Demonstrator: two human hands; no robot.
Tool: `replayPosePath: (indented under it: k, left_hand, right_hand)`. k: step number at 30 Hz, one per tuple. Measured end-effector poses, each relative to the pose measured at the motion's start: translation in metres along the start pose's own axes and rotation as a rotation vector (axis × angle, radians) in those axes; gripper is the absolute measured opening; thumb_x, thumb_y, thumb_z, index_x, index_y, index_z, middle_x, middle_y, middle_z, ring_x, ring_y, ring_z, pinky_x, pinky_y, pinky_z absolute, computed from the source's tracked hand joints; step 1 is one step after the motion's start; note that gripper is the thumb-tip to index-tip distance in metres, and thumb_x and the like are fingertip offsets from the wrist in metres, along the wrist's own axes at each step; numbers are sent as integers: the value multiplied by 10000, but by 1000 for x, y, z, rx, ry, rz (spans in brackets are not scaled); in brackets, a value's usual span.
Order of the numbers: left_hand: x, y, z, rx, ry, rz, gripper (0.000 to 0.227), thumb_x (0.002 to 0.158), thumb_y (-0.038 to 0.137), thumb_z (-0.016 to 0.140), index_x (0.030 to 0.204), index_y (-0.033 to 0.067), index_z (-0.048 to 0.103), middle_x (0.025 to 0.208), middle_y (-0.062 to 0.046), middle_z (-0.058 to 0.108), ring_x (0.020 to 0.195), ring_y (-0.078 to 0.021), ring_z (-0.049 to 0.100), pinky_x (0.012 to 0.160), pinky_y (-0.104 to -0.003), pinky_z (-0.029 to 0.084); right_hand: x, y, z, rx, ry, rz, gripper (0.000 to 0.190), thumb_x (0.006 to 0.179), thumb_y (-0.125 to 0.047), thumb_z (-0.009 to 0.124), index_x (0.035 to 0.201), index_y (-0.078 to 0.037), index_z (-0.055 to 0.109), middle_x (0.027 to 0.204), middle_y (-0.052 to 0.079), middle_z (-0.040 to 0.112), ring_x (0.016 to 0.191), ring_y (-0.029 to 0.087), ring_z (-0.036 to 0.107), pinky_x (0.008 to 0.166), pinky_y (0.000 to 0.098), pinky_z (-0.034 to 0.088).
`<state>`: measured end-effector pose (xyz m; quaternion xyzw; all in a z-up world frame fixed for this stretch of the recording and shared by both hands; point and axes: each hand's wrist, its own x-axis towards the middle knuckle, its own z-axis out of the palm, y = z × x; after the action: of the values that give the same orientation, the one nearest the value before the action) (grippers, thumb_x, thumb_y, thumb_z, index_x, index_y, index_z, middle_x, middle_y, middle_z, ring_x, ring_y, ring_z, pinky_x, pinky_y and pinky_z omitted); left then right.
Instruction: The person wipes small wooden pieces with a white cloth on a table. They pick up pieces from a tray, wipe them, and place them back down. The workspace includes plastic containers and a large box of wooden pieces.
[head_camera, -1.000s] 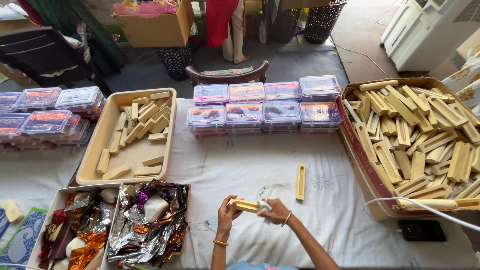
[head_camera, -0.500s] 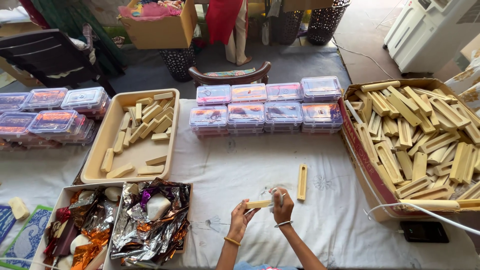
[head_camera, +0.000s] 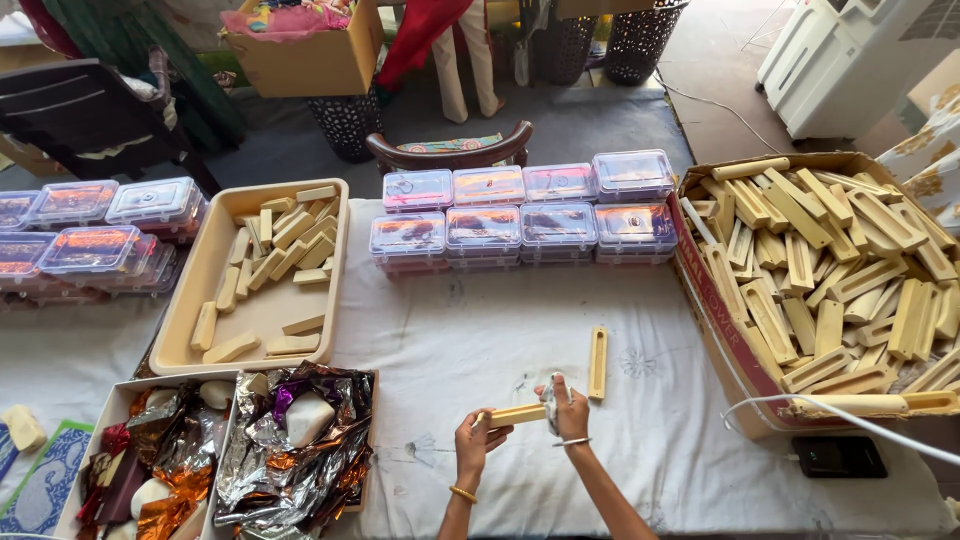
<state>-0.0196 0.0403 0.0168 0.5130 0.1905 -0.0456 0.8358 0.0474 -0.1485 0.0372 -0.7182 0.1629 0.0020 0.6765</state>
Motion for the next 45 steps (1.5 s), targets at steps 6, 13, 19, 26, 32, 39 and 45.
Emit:
replayPosePath:
  k: [6, 13, 19, 26, 32, 39, 45]
  left_hand:
    - [19, -48, -32, -101, 5, -375, 643, 1036, 531, 595, 1192, -87, 683, 992, -175, 763, 826, -168, 730, 747, -261, 620]
    - [12, -12, -8, -228, -16, -101, 361, 941, 288, 669, 1224, 69, 618, 1071, -125, 717, 977, -167, 727, 937, -311, 615]
    - [-1, 34, 7, 26, -103, 274, 268, 948, 107, 683, 1190, 44, 587, 1168, -95, 729, 1021, -130, 695, 912, -309, 608]
    - [24, 16, -3, 465, -86, 297, 226, 938, 100, 704, 1150, 75, 632, 1088, -69, 763, 929, -121, 741, 807, -273, 637]
    - [45, -40, -30, 58, 101, -41, 309, 952, 117, 703, 1250, 90, 627, 1047, -104, 714, 951, -165, 724, 804, -282, 646]
    - [64, -72, -48, -58, 135, -41, 402, 909, 70, 747, 1277, 79, 588, 1074, -88, 713, 893, -139, 704, 805, -278, 627]
    - [60, -66, -47, -15, 90, 13, 375, 923, 94, 741, 1276, 72, 615, 1039, -95, 740, 907, -135, 702, 778, -267, 616]
  right_hand:
    - [-11, -14, 11, 189, -305, -379, 561, 1050, -435, 518, 844, 41, 732, 885, 140, 789, 897, 228, 767, 828, 343, 606]
    - [20, -8, 8, 314, -304, -179, 574, 1035, -480, 522, 847, 29, 710, 809, 146, 738, 898, 239, 797, 802, 344, 599]
    - [33, 23, 8, 146, -190, 33, 684, 972, -601, 526, 797, 22, 747, 785, 142, 799, 683, 188, 698, 644, 307, 552]
    - [96, 148, 0, -459, -109, 33, 676, 1022, -632, 474, 960, -10, 731, 872, 252, 711, 790, 318, 667, 732, 425, 538]
    - [52, 91, 10, -536, -99, -250, 471, 887, -281, 616, 1244, -6, 478, 1064, 273, 658, 987, 435, 676, 889, 484, 537]
    - [29, 64, 39, -911, -11, -918, 177, 860, -16, 597, 1020, -44, 668, 1282, 174, 608, 1220, 362, 607, 1048, 435, 483]
    - [2, 46, 60, -813, -296, -1077, 206, 842, -79, 629, 991, -79, 772, 1237, 140, 628, 1183, 320, 560, 1019, 450, 438]
